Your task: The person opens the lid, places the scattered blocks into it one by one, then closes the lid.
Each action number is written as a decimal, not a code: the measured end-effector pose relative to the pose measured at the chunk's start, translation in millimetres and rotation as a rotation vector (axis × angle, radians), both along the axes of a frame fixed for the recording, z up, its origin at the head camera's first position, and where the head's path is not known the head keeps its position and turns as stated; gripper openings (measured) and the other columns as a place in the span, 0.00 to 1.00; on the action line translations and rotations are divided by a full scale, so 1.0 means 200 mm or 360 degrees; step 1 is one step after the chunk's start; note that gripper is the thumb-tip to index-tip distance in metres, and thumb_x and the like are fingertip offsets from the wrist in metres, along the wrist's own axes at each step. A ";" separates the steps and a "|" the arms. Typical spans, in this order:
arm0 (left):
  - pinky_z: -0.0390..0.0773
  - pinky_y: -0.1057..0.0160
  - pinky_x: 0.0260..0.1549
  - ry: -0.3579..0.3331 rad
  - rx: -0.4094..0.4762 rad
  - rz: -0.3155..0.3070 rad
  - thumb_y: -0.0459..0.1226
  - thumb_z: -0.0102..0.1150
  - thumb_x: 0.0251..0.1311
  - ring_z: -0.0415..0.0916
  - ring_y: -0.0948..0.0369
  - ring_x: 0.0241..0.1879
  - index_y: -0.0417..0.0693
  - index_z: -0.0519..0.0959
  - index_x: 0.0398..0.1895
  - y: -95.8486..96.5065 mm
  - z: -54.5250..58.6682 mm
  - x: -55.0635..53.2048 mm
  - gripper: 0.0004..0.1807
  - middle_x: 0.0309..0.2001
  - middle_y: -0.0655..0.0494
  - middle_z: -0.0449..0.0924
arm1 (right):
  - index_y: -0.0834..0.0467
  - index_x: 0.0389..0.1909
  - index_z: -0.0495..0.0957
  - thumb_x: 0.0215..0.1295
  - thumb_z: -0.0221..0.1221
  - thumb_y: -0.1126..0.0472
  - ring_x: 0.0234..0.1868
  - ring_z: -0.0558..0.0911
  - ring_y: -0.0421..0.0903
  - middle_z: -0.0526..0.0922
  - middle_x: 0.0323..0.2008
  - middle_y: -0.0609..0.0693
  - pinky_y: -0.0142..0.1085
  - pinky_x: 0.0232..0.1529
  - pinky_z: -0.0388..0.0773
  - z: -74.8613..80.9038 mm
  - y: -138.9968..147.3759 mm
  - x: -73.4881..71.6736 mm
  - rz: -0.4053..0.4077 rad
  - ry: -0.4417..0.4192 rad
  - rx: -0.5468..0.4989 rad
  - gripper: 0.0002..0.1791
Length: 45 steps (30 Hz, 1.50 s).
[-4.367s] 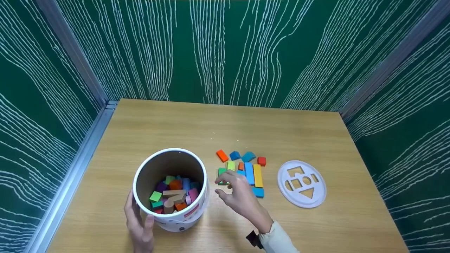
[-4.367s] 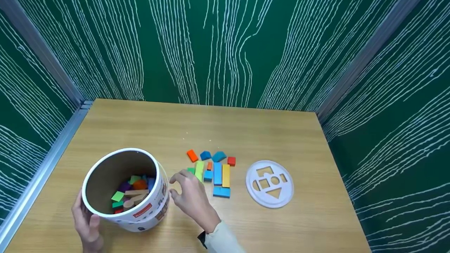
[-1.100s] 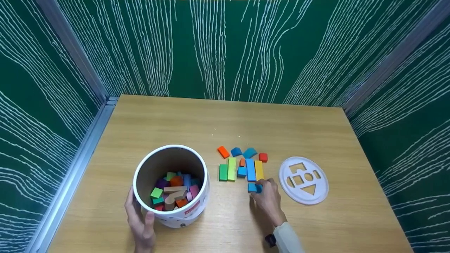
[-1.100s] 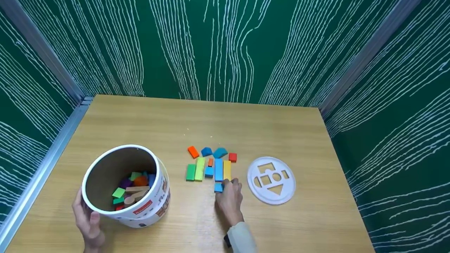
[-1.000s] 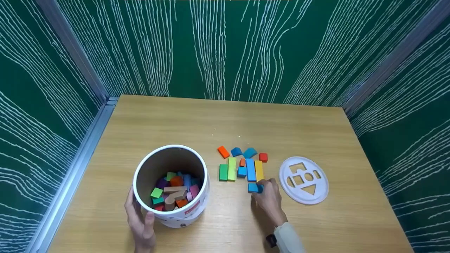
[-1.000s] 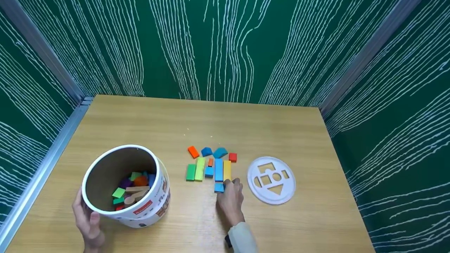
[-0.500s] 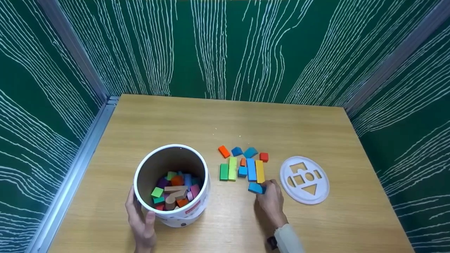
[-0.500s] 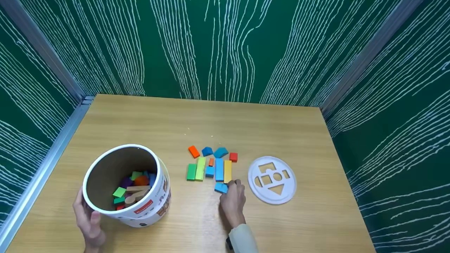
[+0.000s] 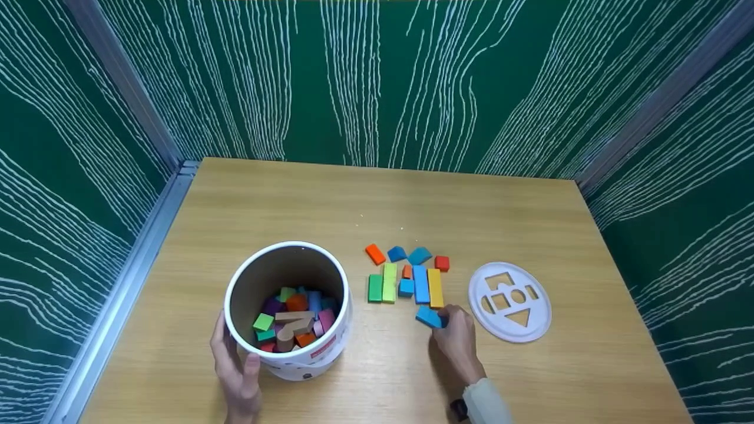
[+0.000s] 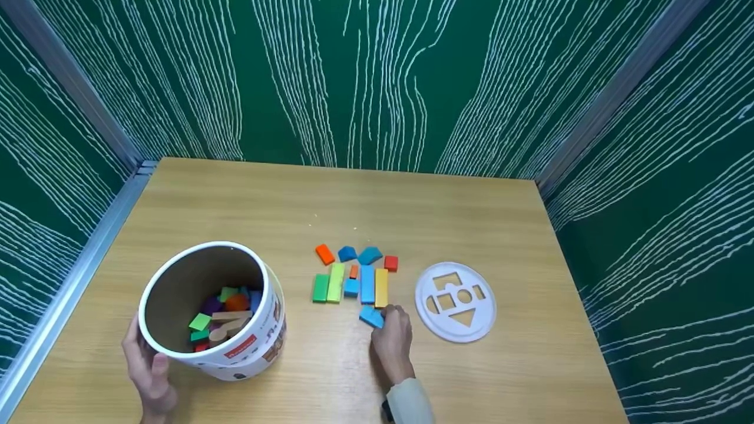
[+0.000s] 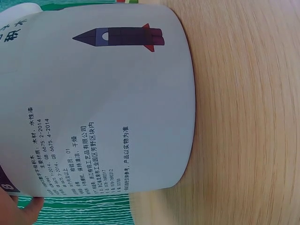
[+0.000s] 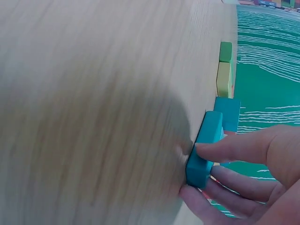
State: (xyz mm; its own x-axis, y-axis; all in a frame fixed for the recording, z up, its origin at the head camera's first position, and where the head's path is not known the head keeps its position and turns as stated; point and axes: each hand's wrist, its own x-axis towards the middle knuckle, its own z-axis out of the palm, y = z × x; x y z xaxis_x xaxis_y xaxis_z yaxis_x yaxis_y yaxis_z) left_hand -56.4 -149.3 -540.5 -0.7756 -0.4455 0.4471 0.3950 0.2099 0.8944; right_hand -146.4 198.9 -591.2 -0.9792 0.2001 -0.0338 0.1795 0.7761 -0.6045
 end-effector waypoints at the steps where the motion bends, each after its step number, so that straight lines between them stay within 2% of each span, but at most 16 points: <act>1: 0.56 0.66 0.64 0.0033 0.0003 -0.0011 0.30 0.46 0.57 0.56 0.55 0.65 0.37 0.53 0.70 0.00 0.00 0.00 0.35 0.69 0.45 0.56 | 0.70 0.34 0.81 0.43 0.63 0.78 0.37 0.81 0.52 0.82 0.34 0.60 0.50 0.44 0.79 0.00 0.00 0.00 0.0011 0.0020 -0.0008 0.13; 3: 0.56 0.65 0.64 0.0085 0.0015 -0.0032 0.29 0.45 0.56 0.56 0.53 0.65 0.35 0.53 0.70 0.00 -0.01 0.00 0.35 0.69 0.44 0.56 | 0.70 0.34 0.81 0.42 0.62 0.79 0.37 0.82 0.52 0.83 0.33 0.60 0.49 0.43 0.80 0.00 0.00 0.01 0.0026 0.0045 -0.0025 0.13; 10: 0.56 0.66 0.64 0.0063 0.0014 -0.0013 0.29 0.45 0.56 0.56 0.54 0.66 0.36 0.54 0.70 0.00 -0.01 -0.01 0.35 0.69 0.45 0.57 | 0.70 0.38 0.81 0.42 0.63 0.79 0.39 0.80 0.52 0.82 0.36 0.60 0.49 0.45 0.79 0.01 0.00 0.02 0.0016 -0.0009 -0.0092 0.17; 18: 0.55 0.63 0.65 0.0027 0.0035 -0.0022 0.32 0.47 0.58 0.55 0.54 0.67 0.41 0.54 0.71 0.01 0.02 0.01 0.35 0.69 0.45 0.56 | 0.68 0.40 0.80 0.42 0.62 0.79 0.43 0.80 0.52 0.81 0.41 0.60 0.51 0.49 0.77 0.06 0.00 0.03 -0.0007 -0.0099 -0.0161 0.19; 26: 0.55 0.63 0.66 0.0001 0.0038 -0.0013 0.32 0.47 0.57 0.55 0.54 0.67 0.43 0.55 0.71 0.01 0.02 0.01 0.35 0.70 0.46 0.56 | 0.69 0.39 0.81 0.42 0.61 0.81 0.42 0.80 0.52 0.82 0.38 0.60 0.49 0.47 0.79 0.11 0.00 0.05 0.0060 0.0049 -0.0162 0.18; 33: 0.57 0.65 0.64 0.0029 0.0031 -0.0006 0.29 0.47 0.54 0.57 0.53 0.65 0.39 0.55 0.70 0.00 0.02 0.01 0.36 0.68 0.44 0.57 | 0.69 0.32 0.83 0.40 0.62 0.79 0.36 0.82 0.53 0.82 0.34 0.59 0.47 0.40 0.81 0.13 0.00 0.05 0.0106 0.0182 -0.0111 0.14; 39: 0.57 0.63 0.65 -0.0078 0.0060 -0.0009 0.29 0.47 0.54 0.55 0.56 0.66 0.44 0.55 0.71 0.00 0.03 0.01 0.37 0.69 0.49 0.57 | 0.69 0.34 0.83 0.40 0.62 0.80 0.38 0.81 0.52 0.82 0.36 0.59 0.47 0.41 0.81 0.17 -0.01 0.06 0.0118 0.0128 -0.0155 0.16; 45: 0.56 0.65 0.65 -0.0110 0.0041 0.0018 0.32 0.48 0.57 0.56 0.56 0.66 0.44 0.54 0.71 0.01 0.03 0.01 0.35 0.69 0.46 0.57 | 0.68 0.34 0.83 0.39 0.62 0.81 0.38 0.81 0.52 0.81 0.36 0.59 0.48 0.40 0.81 0.19 -0.01 0.06 0.0142 0.0120 -0.0197 0.16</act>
State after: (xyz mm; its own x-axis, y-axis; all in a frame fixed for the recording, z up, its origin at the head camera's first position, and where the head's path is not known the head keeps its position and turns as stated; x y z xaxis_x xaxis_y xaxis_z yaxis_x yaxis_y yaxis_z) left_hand -53.8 -147.9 -534.4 -0.7991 -0.4649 0.3812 0.3302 0.1905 0.9245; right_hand -134.2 197.6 -552.7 -0.9936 0.1112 0.0214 0.0638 0.7058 -0.7056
